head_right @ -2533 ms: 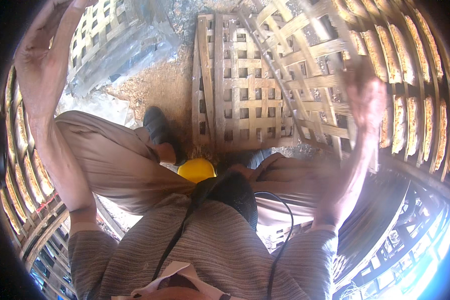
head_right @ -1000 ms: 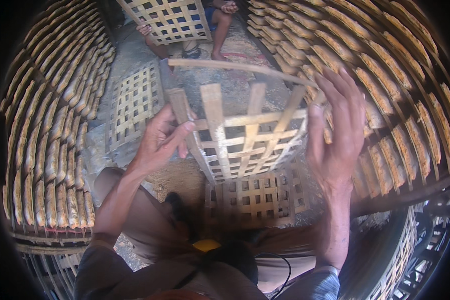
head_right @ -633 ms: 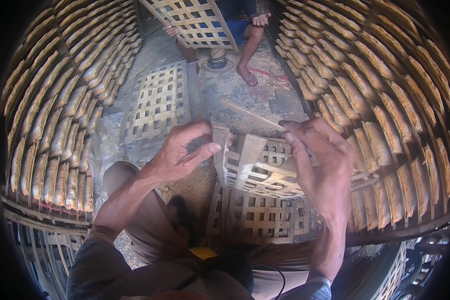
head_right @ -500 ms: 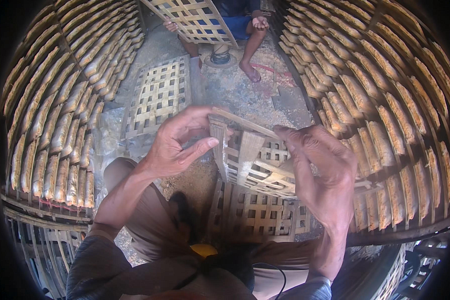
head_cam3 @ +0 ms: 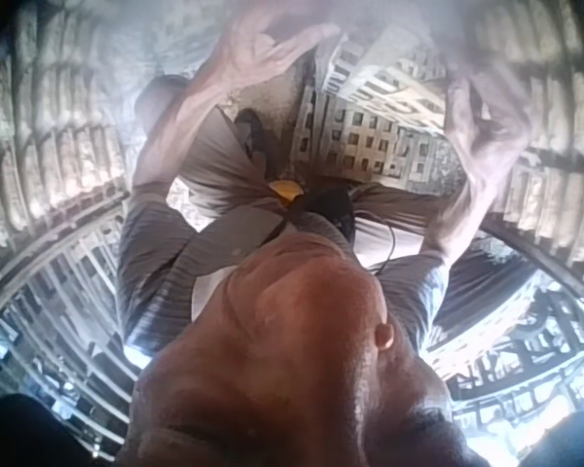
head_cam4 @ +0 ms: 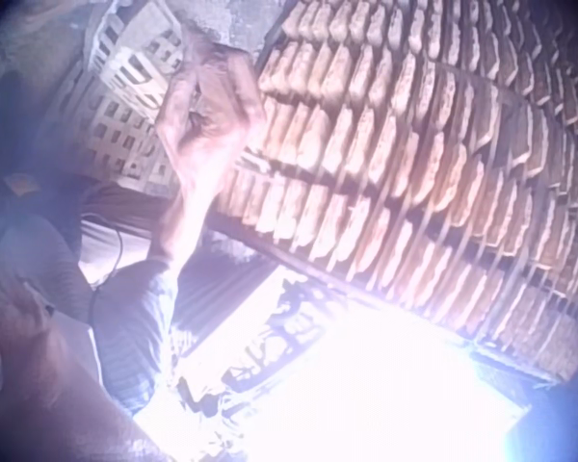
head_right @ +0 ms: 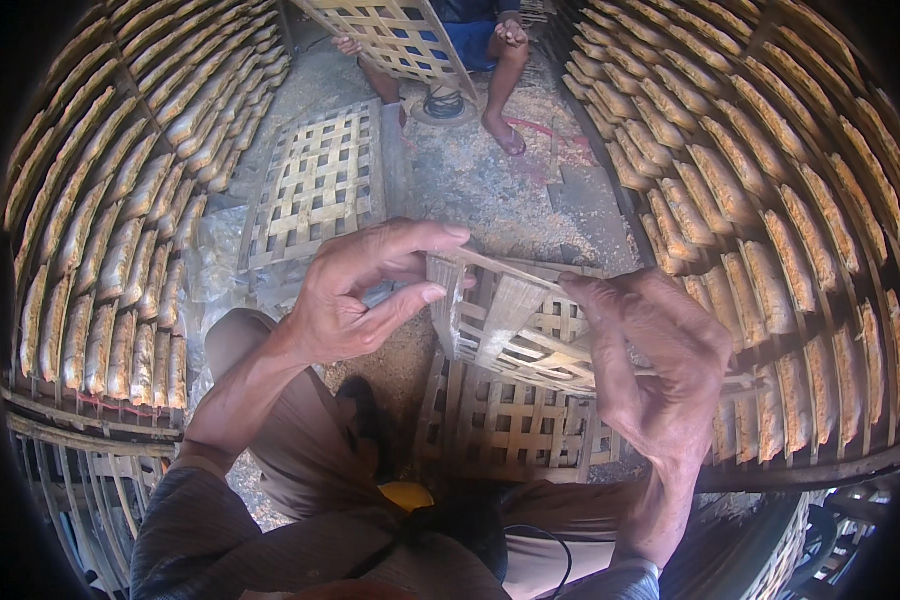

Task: The person assembles a wooden lattice structure by hand, interlocking slats and adjusting the frame. They rotate the lattice to inspect and tighten connections, then place it on the floor among other similar pieces.

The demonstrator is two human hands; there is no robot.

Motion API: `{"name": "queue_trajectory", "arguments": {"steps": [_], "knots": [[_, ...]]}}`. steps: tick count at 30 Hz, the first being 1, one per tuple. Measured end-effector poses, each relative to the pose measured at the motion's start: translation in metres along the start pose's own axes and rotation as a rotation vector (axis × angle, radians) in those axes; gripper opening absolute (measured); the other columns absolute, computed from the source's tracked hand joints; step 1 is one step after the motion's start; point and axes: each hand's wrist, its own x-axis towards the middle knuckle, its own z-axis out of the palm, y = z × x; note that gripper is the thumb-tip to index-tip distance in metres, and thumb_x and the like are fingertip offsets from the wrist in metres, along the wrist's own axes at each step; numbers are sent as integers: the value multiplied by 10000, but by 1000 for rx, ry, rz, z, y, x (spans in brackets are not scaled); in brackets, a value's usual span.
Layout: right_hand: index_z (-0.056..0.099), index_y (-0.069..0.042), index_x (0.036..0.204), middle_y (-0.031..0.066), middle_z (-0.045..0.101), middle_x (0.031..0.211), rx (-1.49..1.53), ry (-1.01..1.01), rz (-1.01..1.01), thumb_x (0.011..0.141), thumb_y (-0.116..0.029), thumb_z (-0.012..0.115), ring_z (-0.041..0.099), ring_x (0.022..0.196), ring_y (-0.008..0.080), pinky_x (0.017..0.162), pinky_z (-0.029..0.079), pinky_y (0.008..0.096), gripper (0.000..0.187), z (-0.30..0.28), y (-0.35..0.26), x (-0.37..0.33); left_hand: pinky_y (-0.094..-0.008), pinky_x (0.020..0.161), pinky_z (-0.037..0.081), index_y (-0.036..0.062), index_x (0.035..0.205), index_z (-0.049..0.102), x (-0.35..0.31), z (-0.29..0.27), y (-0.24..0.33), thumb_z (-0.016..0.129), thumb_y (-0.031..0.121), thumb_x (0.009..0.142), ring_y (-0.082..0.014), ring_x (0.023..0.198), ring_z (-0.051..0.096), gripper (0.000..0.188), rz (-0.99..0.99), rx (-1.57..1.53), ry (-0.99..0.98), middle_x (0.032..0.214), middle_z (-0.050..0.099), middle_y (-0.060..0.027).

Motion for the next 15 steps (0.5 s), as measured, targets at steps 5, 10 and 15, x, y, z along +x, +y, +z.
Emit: {"name": "queue_trajectory", "arguments": {"steps": [5,10,15], "knots": [[795,0,1079,115,712,812,-9,-44,13,814,99,699,651,695,167,666,511,282,299,4,-2,-1,-305,805,646,18,1295,672,3,-5,10,724,-118,844,-263,1016,748,473,13,136,59,1249,702,-184],[785,12,1109,127,720,823,9,-52,-6,790,114,703,665,691,183,675,527,290,345,8,-1,-1,-331,803,628,15,1207,721,2,-2,9,750,-93,830,-263,976,755,393,99,277,102,1109,757,-152],[778,18,1118,138,722,818,42,-53,1,793,140,673,681,692,183,659,525,285,362,13,-3,-1,-328,799,617,-8,1148,732,3,-5,6,753,-106,816,-263,945,758,347,134,283,136,1067,763,-151]]}}
